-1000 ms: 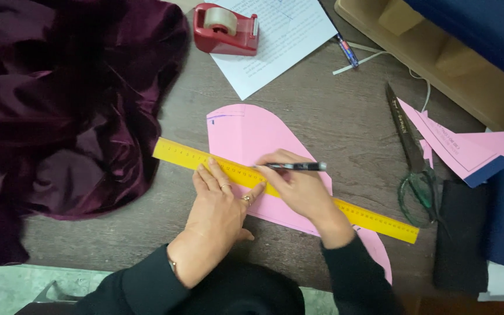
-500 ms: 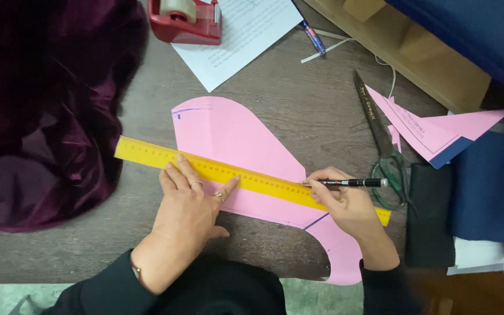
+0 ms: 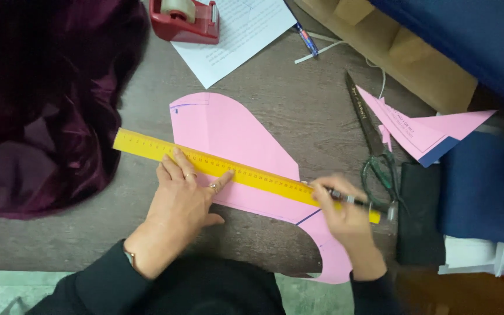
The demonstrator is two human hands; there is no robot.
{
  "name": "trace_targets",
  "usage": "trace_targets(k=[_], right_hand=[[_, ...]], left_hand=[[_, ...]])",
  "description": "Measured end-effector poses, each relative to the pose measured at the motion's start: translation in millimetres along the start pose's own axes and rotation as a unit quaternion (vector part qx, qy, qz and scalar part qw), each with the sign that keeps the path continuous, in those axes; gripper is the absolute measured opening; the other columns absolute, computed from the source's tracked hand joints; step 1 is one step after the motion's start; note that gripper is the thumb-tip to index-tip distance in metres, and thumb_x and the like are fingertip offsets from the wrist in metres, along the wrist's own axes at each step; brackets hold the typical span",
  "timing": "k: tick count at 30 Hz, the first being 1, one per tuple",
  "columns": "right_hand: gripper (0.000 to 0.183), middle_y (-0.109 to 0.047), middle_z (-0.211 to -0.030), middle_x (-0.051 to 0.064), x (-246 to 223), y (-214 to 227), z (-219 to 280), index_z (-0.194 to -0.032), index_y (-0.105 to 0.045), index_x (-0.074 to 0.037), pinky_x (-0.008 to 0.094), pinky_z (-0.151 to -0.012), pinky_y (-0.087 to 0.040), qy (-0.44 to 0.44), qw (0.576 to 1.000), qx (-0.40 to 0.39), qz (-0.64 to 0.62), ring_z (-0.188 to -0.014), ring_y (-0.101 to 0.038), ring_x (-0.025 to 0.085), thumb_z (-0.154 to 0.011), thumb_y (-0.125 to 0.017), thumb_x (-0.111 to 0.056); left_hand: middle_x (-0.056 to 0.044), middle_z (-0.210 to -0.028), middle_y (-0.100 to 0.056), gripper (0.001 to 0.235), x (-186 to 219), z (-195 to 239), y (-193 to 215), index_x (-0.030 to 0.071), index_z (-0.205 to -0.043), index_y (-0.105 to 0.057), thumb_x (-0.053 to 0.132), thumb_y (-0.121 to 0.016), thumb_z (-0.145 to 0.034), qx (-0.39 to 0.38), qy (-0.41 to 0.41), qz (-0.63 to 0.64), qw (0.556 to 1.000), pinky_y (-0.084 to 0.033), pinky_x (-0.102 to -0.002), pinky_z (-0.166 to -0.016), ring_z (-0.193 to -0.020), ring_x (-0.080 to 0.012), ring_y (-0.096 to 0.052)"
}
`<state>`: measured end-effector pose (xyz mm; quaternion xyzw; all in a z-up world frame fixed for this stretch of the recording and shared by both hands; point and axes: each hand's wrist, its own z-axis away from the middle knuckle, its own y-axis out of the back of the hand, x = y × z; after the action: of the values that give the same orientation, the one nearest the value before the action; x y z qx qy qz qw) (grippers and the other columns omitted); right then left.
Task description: The person tapes two pink paper pattern pieces together on a table. They then use a yellow ruler and a black pen to draw straight lines on the combined pattern. Finally, they use scissors to cut along the marked lines.
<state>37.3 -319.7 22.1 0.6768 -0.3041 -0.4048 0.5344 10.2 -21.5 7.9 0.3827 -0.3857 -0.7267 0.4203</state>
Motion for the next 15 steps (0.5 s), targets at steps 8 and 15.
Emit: trace_targets(k=[8, 15], right_hand=[[0.015, -0.069, -0.088, 0.007, -11.5, -8.9, 41.5, -0.103, -0.066, -0.009, 0.034, -0.067, -0.049, 0.029, 0.966, -0.021, -0.254, -0.074, -0.066, 0.020, -0.091, -0.059, -0.006], [0.023, -0.068, -0.105, 0.014, -0.7, -14.7, 51.1, -0.111, -0.062, -0.007, 0.038, -0.083, -0.054, 0.087, 0.965, -0.018, -0.248, -0.093, -0.067, 0.029, -0.089, -0.063, -0.004]], left_hand=[[-0.011, -0.105, -0.059, 0.032, -1.6, -21.6, -3.1, 0.018, -0.110, -0.068, 0.037, -0.057, -0.087, 0.172, -0.004, 0.195, 0.965, -0.042, -0.053, -0.097, -0.106, -0.0313, -0.056], [-0.004, -0.107, -0.059, 0.053, -4.6, -54.9, 3.3, 0.018, -0.114, -0.057, 0.037, -0.081, -0.071, 0.068, -0.078, 0.276, 0.956, -0.039, -0.045, -0.087, -0.100, -0.0261, -0.054]])
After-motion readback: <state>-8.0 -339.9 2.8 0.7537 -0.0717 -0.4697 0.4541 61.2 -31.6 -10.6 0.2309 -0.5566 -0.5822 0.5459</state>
